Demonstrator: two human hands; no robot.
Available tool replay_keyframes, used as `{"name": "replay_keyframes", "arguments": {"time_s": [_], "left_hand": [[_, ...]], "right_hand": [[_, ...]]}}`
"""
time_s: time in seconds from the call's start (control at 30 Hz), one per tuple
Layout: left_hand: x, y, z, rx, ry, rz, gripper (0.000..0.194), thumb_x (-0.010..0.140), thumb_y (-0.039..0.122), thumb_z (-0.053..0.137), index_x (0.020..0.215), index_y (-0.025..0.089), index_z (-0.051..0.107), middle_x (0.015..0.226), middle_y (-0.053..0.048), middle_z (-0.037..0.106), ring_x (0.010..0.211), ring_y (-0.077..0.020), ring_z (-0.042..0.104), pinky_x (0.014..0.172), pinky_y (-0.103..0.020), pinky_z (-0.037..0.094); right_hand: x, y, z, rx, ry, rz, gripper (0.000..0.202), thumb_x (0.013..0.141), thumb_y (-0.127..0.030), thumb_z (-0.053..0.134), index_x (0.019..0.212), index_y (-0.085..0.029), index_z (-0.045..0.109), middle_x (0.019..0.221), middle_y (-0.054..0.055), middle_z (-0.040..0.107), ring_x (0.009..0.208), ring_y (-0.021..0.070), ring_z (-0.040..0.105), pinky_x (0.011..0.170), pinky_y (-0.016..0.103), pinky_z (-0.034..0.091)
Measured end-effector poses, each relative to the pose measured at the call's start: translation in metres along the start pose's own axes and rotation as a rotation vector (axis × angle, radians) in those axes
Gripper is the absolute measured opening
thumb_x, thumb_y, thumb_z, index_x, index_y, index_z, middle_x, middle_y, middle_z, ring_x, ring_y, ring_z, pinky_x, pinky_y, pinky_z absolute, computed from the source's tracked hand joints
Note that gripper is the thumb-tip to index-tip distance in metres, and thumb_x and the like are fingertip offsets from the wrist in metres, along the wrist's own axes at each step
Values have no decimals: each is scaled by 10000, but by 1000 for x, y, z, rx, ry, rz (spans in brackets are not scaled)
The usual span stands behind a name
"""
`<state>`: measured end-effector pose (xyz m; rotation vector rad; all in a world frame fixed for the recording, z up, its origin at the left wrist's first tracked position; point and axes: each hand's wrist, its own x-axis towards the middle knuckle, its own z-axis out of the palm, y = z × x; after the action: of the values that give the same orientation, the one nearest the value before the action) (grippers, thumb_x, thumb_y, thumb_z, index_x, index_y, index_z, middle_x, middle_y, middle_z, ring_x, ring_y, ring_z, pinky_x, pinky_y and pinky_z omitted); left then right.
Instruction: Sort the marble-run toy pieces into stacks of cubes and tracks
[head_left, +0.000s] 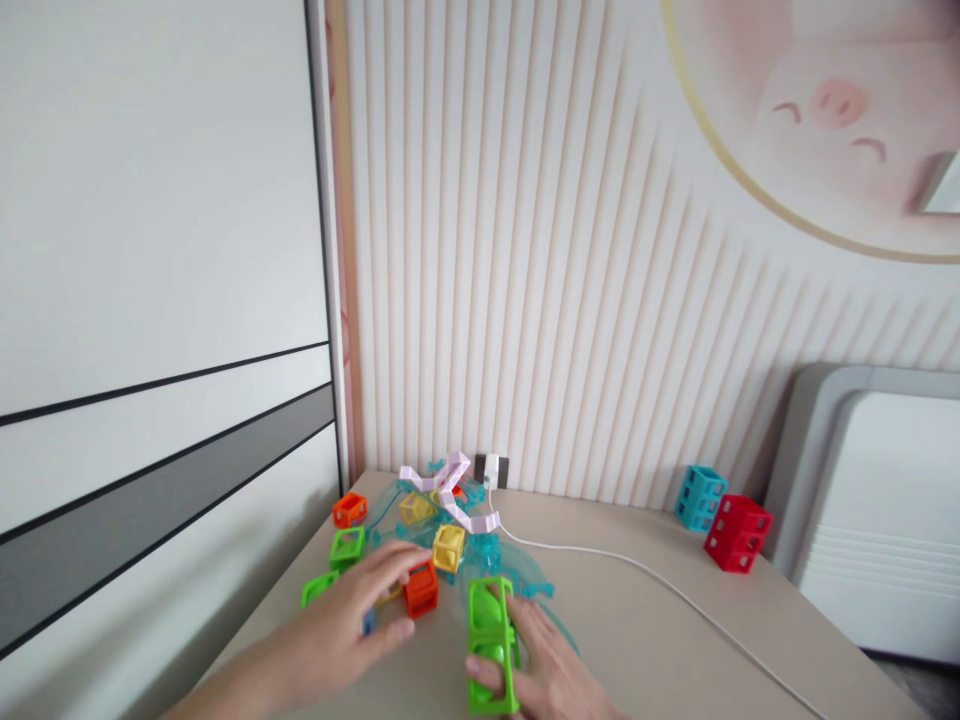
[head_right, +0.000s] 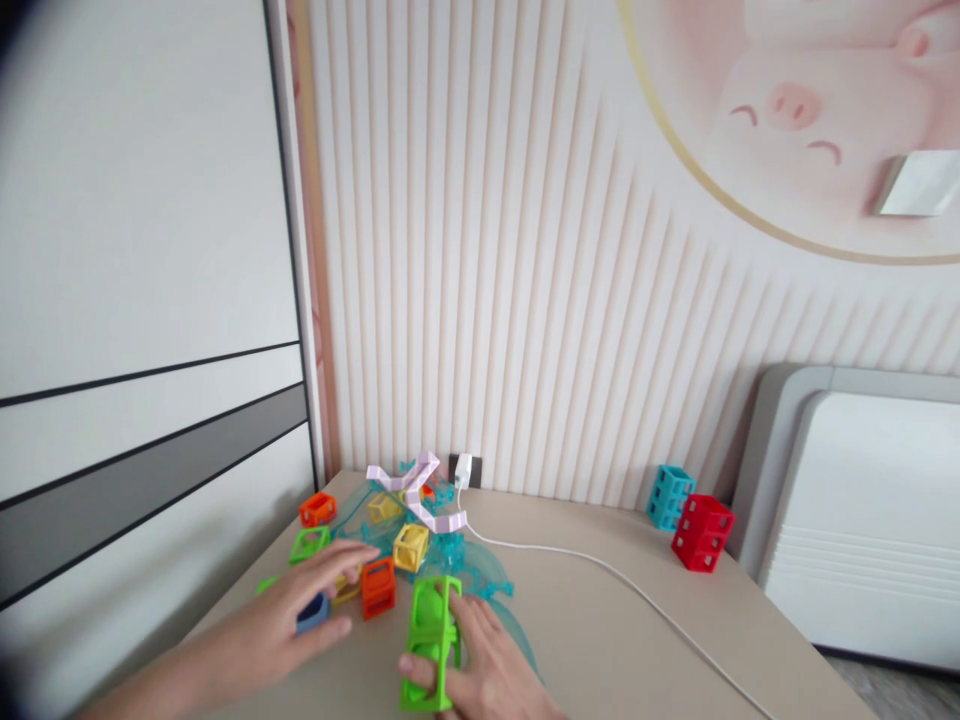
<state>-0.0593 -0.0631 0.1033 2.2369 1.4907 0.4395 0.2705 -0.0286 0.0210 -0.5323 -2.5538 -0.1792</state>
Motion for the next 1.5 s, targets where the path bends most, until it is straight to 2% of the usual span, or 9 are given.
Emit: {"name": "replay_keyframes", "arguments": {"time_s": [0.1,0.3,0.47,0.77,0.9,1.03,1.17,1.37,1.5], "left_hand": [[-4,26,32,-73,-178,204,973,851,560,722,1622,365,162,1709,-44,206,1539,-354,264,1246,-483,284],[6,21,91,-179,-39,298,1292,666,250,900,1614,410,37,1646,-131,310,1464,-396,406,1162,-514,419],[8,9,116,-29,55,367,1355,627,118,876,1601,457,-3,1640,-148,276,1333,-385,566,1011,-463,574],[29,-6,98,23,91,539,1073,593,142,808,1541,358,353,1595,-113,335,1233,-341,639,1036,-422,564],[40,-22,103,16,148,412,976,681,173,778,1548,324,357,1586,-144,383,1344,-381,549,1078,-502,520],[47,-32,133,-196,258,380,976,737,564,815,1554,331,334,1542,-182,440,1410,-455,448,1038,-603,526],[45,-31,150,-598,245,446,917,762,841,573,1497,323,387,1500,-188,431,1246,-382,604,878,-474,639],[43,-27,136,-524,234,433,152,1018,384,525,1048,253,596,1003,-61,639,781,-145,656,657,-210,549],[44,-19,131,-396,244,506,165,1005,302,532,864,216,541,744,14,532,604,-103,531,555,-182,413]], "right_hand": [[10,-18,-5,60,-121,104,595,929,-567,639,1481,-407,483,1425,88,596,1255,284,620,1035,358,530],[17,-31,-5,33,-153,-57,393,948,-528,630,1323,-419,591,1354,69,579,1145,254,622,983,384,544],[20,-27,-7,-6,-139,-108,384,936,-509,651,1296,-390,585,1253,63,600,1138,252,608,978,380,537],[24,-25,-24,-29,-128,-50,362,971,-541,587,1291,-370,582,1315,71,601,1305,249,526,1109,416,439],[19,-14,-36,-13,-108,-26,471,1008,-575,483,1393,-307,530,1442,130,553,1206,243,603,1075,411,474],[16,-12,-39,59,-7,71,370,1052,-463,450,1328,-249,570,1476,128,549,1202,212,608,1058,353,483],[13,-16,-36,101,28,90,250,1048,-345,495,1259,-247,586,1437,119,591,1195,195,616,1068,334,470],[6,-10,-29,202,84,138,183,1062,-219,449,1193,-259,569,1235,81,707,1086,156,671,1009,284,490],[2,-6,-20,295,162,129,193,1079,-236,408,1189,-253,565,1175,86,746,1013,155,710,967,287,518]]}}
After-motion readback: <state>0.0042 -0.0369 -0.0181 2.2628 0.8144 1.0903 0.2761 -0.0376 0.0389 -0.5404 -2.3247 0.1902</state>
